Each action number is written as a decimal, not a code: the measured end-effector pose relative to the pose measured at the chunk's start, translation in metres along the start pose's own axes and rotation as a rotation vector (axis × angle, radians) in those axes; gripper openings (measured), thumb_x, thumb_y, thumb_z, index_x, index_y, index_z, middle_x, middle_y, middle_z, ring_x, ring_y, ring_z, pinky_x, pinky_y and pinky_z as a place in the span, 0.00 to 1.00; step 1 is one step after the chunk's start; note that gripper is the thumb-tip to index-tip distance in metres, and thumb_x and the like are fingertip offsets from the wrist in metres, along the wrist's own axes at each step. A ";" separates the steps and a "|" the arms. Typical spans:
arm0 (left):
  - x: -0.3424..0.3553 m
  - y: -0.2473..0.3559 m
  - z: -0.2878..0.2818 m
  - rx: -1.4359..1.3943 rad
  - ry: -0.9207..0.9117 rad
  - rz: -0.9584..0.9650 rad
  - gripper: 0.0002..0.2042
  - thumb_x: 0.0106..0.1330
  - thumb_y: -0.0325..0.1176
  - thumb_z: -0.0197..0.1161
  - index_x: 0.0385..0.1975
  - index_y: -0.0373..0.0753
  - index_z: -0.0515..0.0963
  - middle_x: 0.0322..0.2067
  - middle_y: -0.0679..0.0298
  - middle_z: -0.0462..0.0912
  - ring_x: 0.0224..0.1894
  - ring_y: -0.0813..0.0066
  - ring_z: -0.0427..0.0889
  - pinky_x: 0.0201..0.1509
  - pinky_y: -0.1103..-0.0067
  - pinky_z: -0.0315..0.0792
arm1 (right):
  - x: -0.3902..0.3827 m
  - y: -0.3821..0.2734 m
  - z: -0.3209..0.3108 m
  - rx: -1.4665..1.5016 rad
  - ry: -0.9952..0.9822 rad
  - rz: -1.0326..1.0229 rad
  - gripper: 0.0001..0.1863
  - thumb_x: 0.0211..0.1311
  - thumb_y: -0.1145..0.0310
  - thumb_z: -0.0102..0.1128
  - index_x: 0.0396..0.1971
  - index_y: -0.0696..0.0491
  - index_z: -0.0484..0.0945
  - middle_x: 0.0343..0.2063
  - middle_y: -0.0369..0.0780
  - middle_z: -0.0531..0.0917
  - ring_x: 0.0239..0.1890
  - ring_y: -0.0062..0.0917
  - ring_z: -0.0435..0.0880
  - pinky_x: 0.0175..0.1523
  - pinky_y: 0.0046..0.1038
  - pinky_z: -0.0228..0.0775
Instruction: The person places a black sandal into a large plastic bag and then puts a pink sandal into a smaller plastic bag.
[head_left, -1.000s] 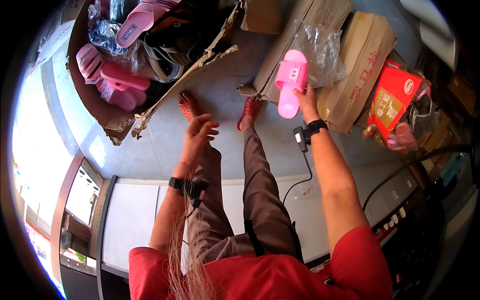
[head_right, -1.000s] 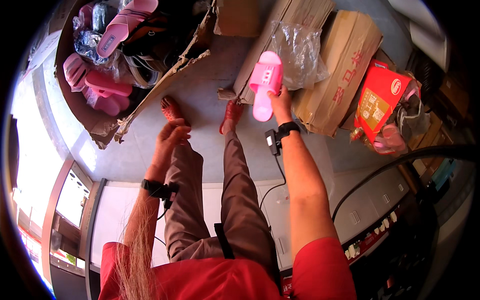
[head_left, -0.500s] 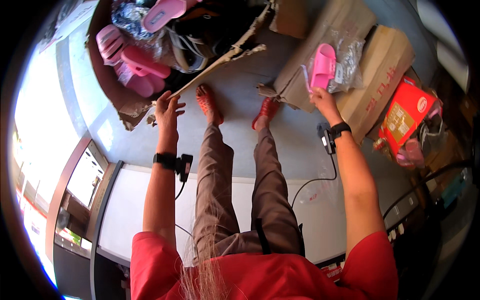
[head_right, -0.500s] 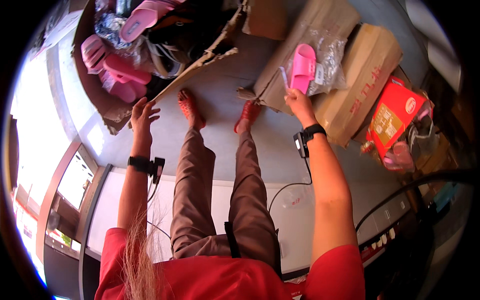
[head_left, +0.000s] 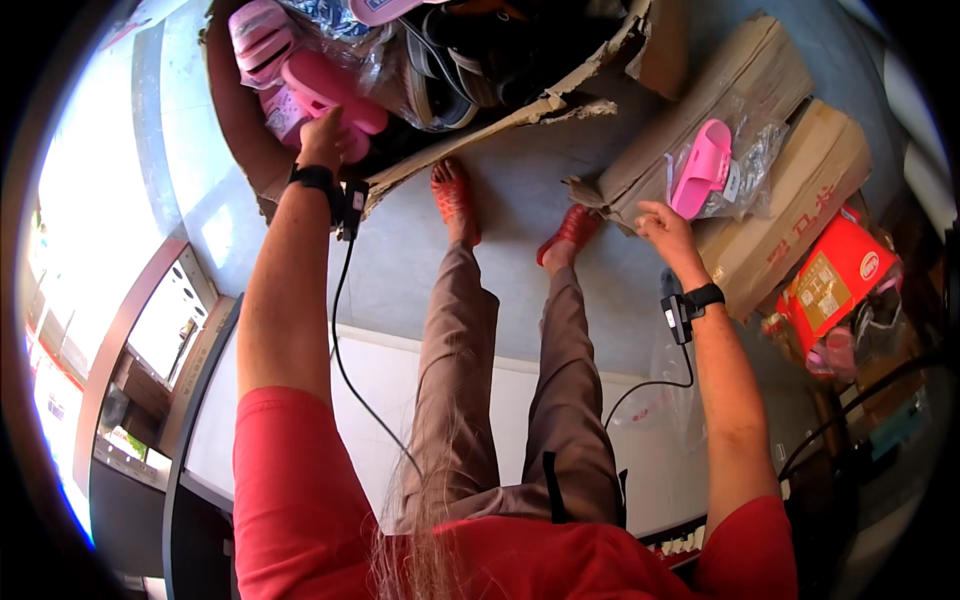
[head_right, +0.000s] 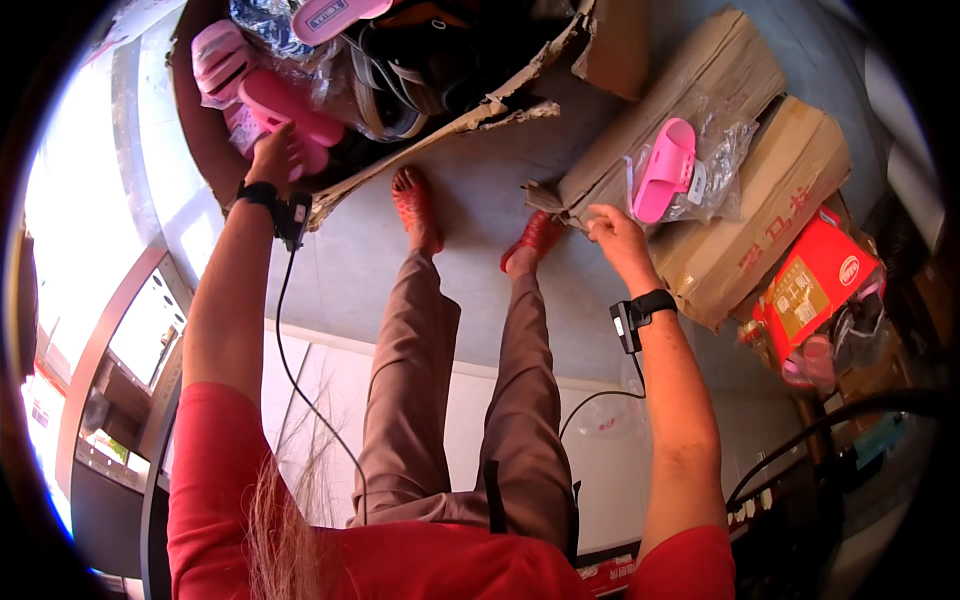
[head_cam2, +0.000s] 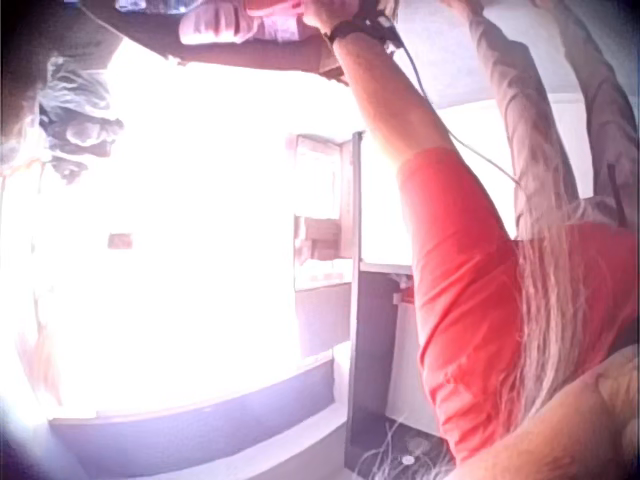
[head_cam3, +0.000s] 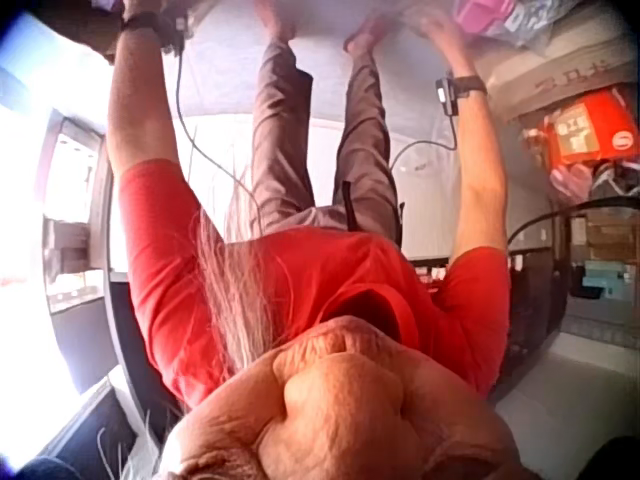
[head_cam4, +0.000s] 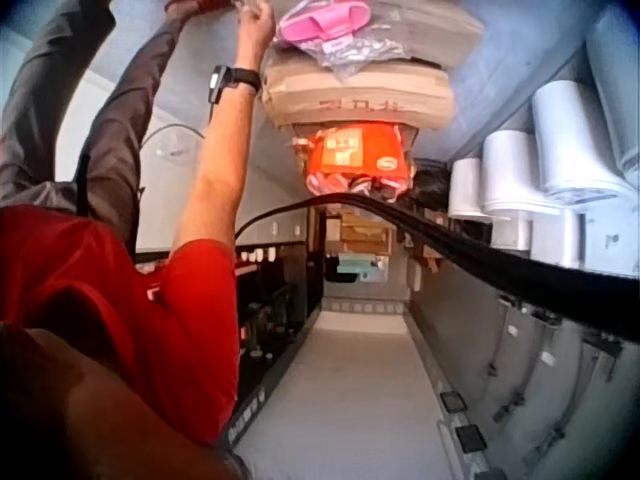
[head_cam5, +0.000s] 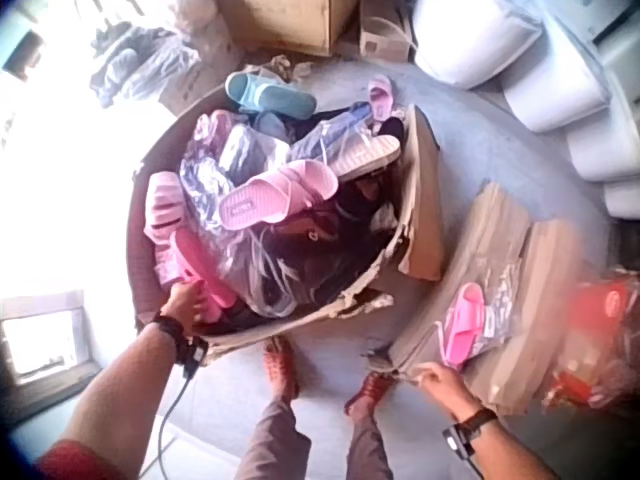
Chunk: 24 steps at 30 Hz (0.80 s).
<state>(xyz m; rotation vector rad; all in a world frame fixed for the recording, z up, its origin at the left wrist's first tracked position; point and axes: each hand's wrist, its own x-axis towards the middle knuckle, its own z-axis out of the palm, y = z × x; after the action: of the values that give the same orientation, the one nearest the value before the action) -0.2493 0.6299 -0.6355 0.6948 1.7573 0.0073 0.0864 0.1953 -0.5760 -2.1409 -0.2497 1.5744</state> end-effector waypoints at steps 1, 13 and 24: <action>0.006 0.001 0.008 -0.046 -0.011 -0.010 0.24 0.64 0.48 0.48 0.58 0.46 0.64 0.55 0.59 0.69 0.54 0.60 0.70 0.57 0.62 0.66 | 0.002 0.003 0.001 0.006 0.000 0.004 0.17 0.56 0.72 0.55 0.47 0.56 0.74 0.26 0.35 0.81 0.30 0.17 0.77 0.38 0.19 0.69; 0.027 -0.037 -0.006 0.385 0.182 0.626 0.20 0.58 0.29 0.60 0.51 0.42 0.67 0.37 0.59 0.74 0.35 0.66 0.76 0.39 0.73 0.74 | -0.015 -0.009 0.030 -0.042 -0.009 0.042 0.16 0.56 0.68 0.58 0.45 0.53 0.76 0.28 0.36 0.81 0.32 0.19 0.79 0.40 0.21 0.71; -0.193 -0.042 0.037 0.174 0.171 0.908 0.24 0.45 0.27 0.72 0.40 0.36 0.67 0.34 0.65 0.72 0.34 0.76 0.73 0.39 0.81 0.70 | -0.071 -0.142 0.034 0.422 -0.249 -0.006 0.26 0.62 0.49 0.53 0.51 0.54 0.72 0.39 0.39 0.80 0.39 0.23 0.79 0.44 0.25 0.72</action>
<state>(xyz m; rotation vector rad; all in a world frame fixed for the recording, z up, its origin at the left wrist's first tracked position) -0.2094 0.4958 -0.4921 1.6047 1.4699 0.5492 0.0496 0.2992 -0.4571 -1.6254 0.0014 1.7120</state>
